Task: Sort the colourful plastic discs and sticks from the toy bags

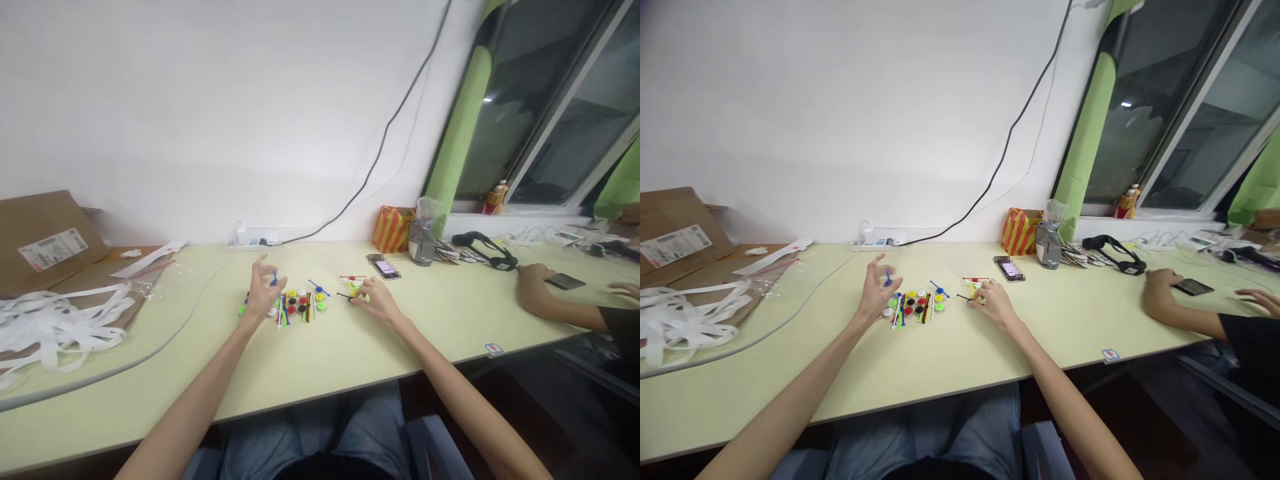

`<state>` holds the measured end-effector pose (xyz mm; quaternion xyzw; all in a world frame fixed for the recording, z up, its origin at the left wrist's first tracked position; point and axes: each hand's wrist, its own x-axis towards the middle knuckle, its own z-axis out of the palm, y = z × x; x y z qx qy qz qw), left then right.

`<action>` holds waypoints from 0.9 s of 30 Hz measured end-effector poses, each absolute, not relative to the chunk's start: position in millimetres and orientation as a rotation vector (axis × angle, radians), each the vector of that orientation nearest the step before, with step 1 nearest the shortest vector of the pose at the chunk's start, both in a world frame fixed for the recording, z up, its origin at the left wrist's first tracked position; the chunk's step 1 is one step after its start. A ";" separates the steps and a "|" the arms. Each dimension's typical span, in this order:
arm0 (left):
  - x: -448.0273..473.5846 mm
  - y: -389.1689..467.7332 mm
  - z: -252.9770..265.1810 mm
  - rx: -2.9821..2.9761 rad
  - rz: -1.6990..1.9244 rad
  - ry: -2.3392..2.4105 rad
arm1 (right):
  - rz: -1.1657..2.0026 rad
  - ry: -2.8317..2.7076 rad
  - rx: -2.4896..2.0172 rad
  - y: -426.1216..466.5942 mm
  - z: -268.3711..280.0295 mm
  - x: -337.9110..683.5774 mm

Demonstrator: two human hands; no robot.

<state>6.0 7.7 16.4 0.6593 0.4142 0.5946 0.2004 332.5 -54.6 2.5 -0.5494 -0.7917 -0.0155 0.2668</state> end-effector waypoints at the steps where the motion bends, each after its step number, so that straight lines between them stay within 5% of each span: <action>1: 6.6 6.4 16.5 1.871 1.658 1.155 | -0.050 -2.167 -1.526 -56.3 2.9 330.2; 10: 9.0 -8.2 19.2 2.380 1.527 1.330 | -0.071 -2.250 -1.633 -55.5 7.3 311.1; 27: 12.5 -14.0 23.2 2.868 1.254 1.501 | -0.441 -1.954 -1.101 -48.7 56.5 243.9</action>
